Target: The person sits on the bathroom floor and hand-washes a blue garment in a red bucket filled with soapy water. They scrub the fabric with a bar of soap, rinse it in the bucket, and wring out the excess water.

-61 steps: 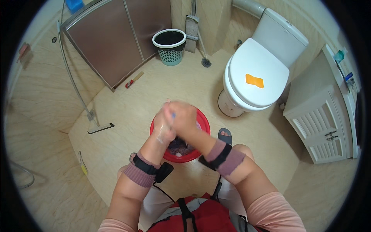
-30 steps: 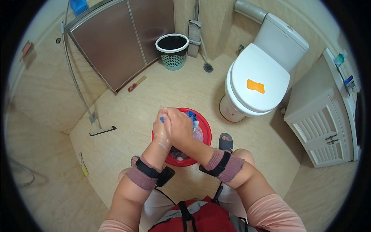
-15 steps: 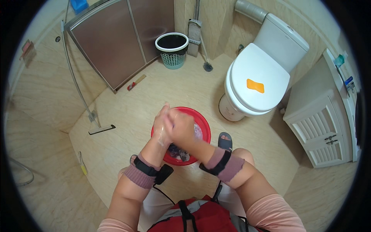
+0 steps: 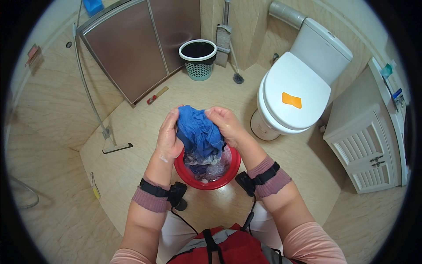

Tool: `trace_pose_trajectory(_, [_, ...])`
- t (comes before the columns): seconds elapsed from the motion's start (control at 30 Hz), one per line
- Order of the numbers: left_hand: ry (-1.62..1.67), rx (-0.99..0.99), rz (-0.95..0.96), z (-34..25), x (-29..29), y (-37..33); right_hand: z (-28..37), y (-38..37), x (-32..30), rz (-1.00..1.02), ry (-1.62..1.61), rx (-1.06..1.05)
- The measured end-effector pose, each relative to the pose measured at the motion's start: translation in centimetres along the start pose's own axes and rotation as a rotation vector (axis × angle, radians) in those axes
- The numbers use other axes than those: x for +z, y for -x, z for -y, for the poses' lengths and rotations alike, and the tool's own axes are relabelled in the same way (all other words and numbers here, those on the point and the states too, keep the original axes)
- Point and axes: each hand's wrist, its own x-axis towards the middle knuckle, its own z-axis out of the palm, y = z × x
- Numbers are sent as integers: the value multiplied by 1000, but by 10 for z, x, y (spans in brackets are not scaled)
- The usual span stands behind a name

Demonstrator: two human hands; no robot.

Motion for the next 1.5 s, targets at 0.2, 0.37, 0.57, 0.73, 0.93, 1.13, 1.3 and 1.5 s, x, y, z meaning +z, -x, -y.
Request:
trace_pose_trajectory(0.2, [-561,-105,195,0,8,12,15,5,9,-99,-410,-133])
trace_pose_trajectory(0.37, [-780,-52,247,-1,12,11,14,-3,-11,-141,-354,-122])
trace_pose_trajectory(0.57, [-404,24,42,-8,8,7,21,-5,-19,-190,-350,-100])
trace_pose_trajectory(0.73, [30,-36,27,-2,19,4,22,2,-6,-105,-178,-95])
trace_pose_trajectory(0.93, [73,13,-239,25,-1,-14,-11,12,34,-347,789,-549])
trace_pose_trajectory(1.13, [167,-105,66,74,-18,-12,-24,20,55,-391,1136,-723])
trace_pose_trajectory(1.3, [68,-239,-222,54,31,3,-21,7,40,-522,1162,-630])
trace_pose_trajectory(1.5, [239,-310,80,64,15,-3,-33,11,38,-458,1102,-711])
